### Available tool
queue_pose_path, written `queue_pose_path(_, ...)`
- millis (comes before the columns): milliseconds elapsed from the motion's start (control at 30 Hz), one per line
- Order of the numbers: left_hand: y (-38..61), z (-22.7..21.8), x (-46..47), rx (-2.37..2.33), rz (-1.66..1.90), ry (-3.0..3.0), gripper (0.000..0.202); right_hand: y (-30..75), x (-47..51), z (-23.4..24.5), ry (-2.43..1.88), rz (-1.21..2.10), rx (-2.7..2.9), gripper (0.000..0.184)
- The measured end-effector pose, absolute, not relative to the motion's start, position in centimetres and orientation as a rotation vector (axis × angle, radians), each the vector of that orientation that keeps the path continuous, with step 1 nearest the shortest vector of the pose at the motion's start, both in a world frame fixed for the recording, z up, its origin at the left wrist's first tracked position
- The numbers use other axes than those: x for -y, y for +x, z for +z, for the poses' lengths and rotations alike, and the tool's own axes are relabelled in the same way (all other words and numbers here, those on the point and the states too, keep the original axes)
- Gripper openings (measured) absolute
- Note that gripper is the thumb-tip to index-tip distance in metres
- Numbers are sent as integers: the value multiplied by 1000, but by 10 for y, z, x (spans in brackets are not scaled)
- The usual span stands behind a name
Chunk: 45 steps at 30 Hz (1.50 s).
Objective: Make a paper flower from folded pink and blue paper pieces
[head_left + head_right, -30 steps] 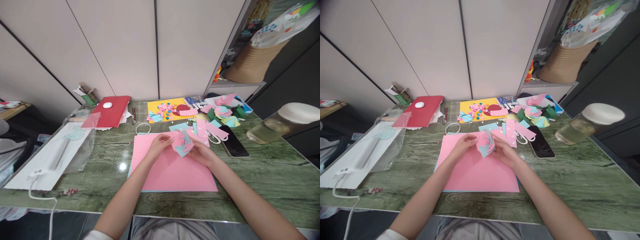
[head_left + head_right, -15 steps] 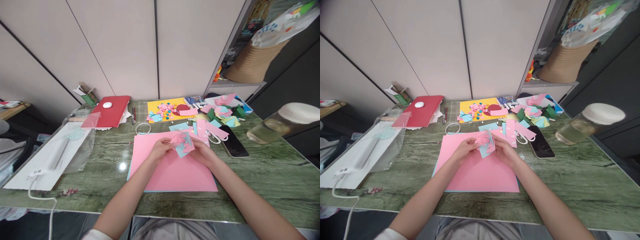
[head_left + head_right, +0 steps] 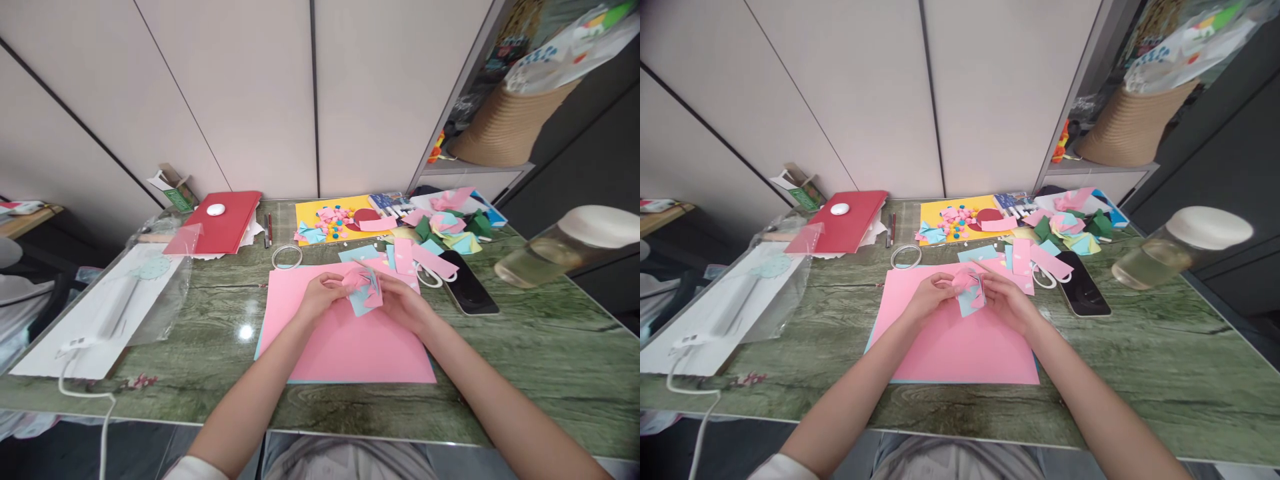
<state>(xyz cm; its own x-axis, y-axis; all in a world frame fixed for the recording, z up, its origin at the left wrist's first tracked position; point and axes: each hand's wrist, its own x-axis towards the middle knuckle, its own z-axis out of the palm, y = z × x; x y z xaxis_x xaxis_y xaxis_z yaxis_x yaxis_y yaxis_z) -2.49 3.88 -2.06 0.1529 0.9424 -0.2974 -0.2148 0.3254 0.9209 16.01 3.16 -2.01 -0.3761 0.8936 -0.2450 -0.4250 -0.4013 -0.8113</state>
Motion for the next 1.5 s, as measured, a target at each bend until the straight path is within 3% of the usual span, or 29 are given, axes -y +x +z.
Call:
queue_pose_path(400, -25, -19, -36, -1074, 962, 874, 40, 161, -33, -25, -927, 1872, 872, 22)
queue_pose_path(667, -24, -19, -36, -1054, 942, 880, 43, 160, -32, -26, -910, 1886, 878, 22)
queue_pose_path(900, -25, -15, -35, -1124, 977, 900, 40, 160, -31, -20, -929, 1887, 859, 28)
queue_pose_path(1300, -26, -18, -38, -1083, 987, 989, 37, 155, -19, 3, -893, 1844, 1050, 60)
queue_pose_path(1500, -27, -5, -34, -1219, 972, 1140, 27, 157, -20, -2, -952, 1839, 1074, 62)
